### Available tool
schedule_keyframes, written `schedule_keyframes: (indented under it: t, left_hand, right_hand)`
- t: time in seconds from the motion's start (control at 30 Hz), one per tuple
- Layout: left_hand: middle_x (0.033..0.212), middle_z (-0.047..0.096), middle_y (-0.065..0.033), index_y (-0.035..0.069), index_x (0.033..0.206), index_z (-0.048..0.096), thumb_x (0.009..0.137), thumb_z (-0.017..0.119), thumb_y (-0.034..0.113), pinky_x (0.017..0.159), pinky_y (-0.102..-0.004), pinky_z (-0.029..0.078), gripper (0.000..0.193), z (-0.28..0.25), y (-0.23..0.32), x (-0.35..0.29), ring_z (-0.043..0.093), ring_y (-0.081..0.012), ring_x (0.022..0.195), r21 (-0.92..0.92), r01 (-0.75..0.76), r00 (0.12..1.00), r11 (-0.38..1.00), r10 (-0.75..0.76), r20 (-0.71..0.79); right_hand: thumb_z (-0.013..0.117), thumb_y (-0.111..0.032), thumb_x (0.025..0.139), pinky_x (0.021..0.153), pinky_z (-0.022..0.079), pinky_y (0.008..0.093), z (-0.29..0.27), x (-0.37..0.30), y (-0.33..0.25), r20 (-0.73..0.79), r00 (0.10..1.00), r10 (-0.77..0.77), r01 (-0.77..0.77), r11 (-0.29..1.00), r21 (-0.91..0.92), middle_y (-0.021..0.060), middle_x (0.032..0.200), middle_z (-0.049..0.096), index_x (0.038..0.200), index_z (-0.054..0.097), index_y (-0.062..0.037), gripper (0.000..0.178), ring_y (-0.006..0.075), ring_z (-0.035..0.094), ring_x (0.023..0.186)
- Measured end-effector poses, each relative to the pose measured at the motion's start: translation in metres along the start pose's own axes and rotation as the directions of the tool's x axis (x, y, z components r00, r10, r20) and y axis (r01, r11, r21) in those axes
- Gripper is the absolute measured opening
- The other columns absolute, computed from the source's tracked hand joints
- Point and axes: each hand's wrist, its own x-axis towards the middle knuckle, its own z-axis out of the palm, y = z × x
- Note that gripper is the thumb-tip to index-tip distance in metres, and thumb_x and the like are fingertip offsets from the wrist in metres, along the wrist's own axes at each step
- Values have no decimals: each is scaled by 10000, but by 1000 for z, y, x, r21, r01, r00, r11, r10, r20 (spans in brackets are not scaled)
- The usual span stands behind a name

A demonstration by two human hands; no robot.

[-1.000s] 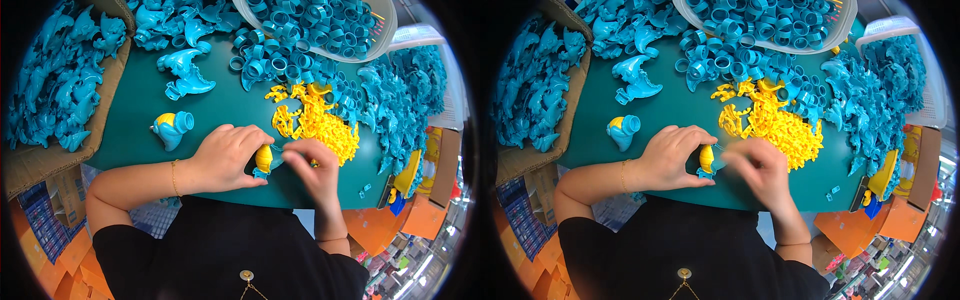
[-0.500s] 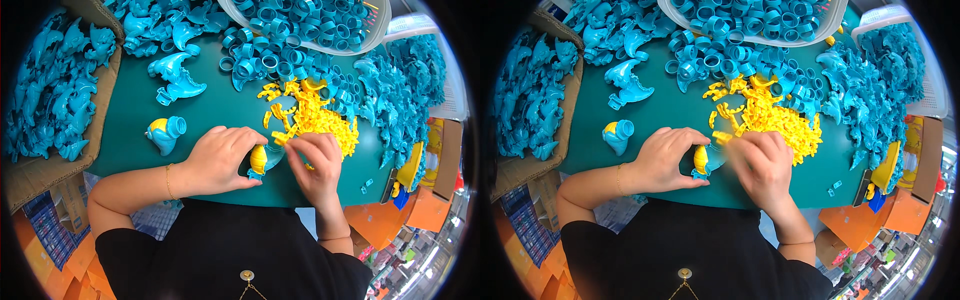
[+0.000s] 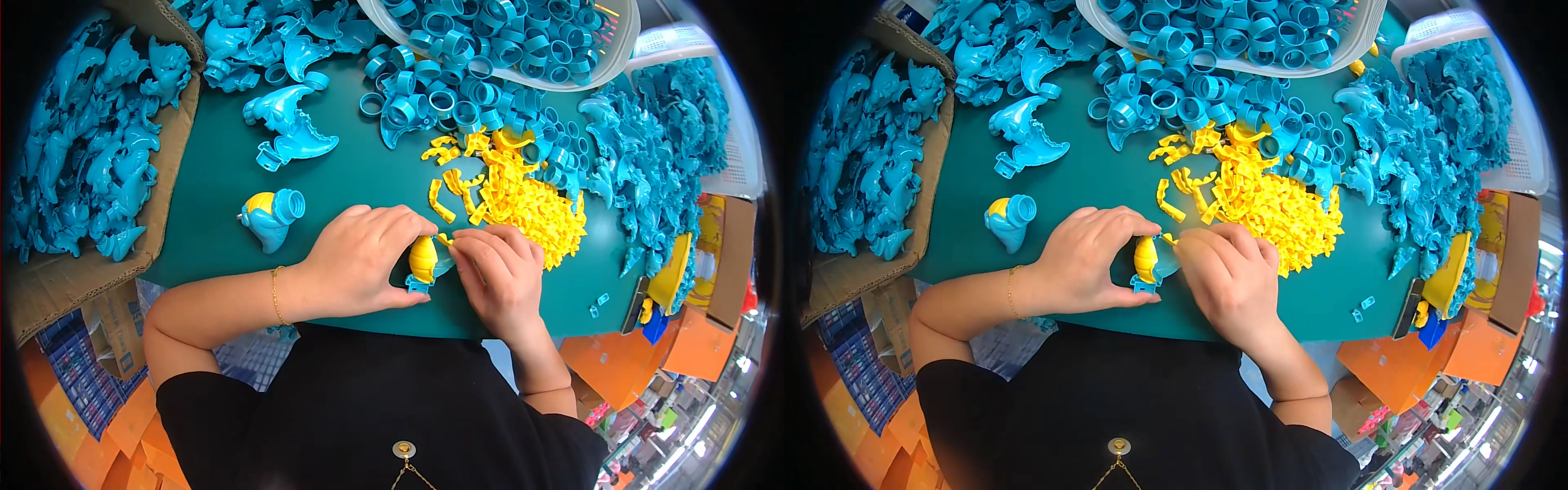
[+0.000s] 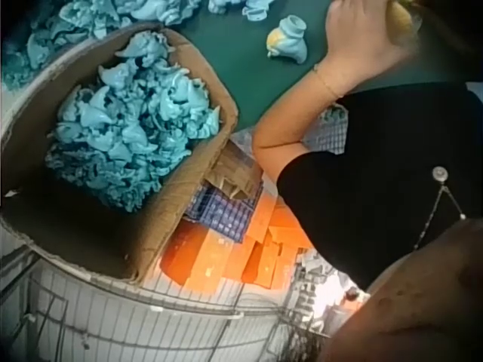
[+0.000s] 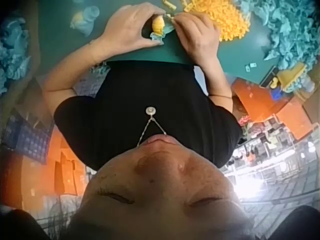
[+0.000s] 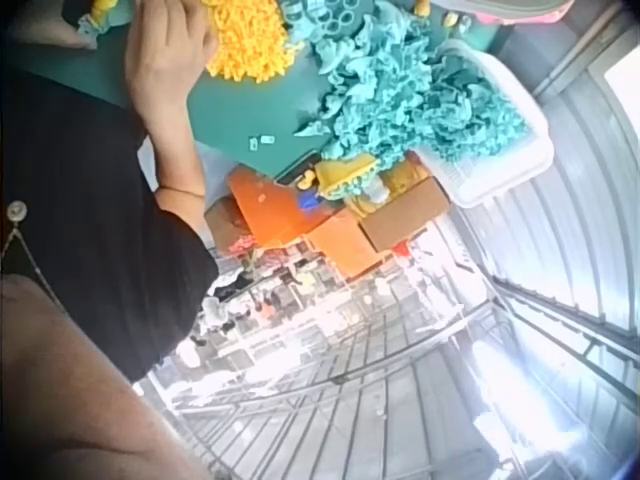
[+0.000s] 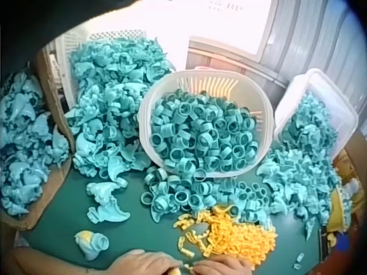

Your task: Assembling small plastic toy figurines from component parts.

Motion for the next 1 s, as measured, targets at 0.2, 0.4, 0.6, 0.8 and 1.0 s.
schedule_keyframes:
  t: [0.2,0.4,0.6,0.8,1.0]
  left_hand:
    - [1147,658,-73,104,1258,575,679,956,409,820,-381,488,758,0,1,1,676,-260,1017,2,7,1000,1000,-7,1]
    - [1144,659,-71,103,1266,574,690,950,421,818,-382,485,758,1,2,2,675,-258,1011,15,2,1000,1000,-2,-11]
    - [1172,666,-63,113,1293,574,708,941,406,851,-385,488,751,0,0,0,678,-251,1027,12,-12,1000,1000,12,3]
    - [1220,669,-32,130,1326,561,709,934,357,884,-386,489,756,-3,1,1,676,-244,1049,-21,-30,998,999,31,47]
    - [1249,667,-8,142,1318,552,699,935,302,903,-393,486,746,-6,0,-1,671,-241,1057,-57,-9,997,998,14,77]
  right_hand:
    - [795,-56,794,787,436,327,8,-6,5,-2,1000,-17,17,1000,-2,-9,1075,755,1064,724,-110,284,196,684,952]
    - [763,-4,827,803,501,357,-12,-6,4,165,983,-74,78,997,-18,30,1184,743,1115,745,-89,301,243,684,999]
    - [767,19,839,856,524,413,-28,33,41,201,979,-14,-40,965,259,100,1105,705,1100,760,-66,275,312,650,975]
    - [772,-101,882,782,506,386,-3,73,66,89,996,28,-15,989,-145,36,991,686,992,774,-98,111,269,624,929]
    - [785,-141,875,789,482,426,-2,76,58,148,989,19,28,951,-309,-9,1063,673,973,766,-143,100,232,617,1009]
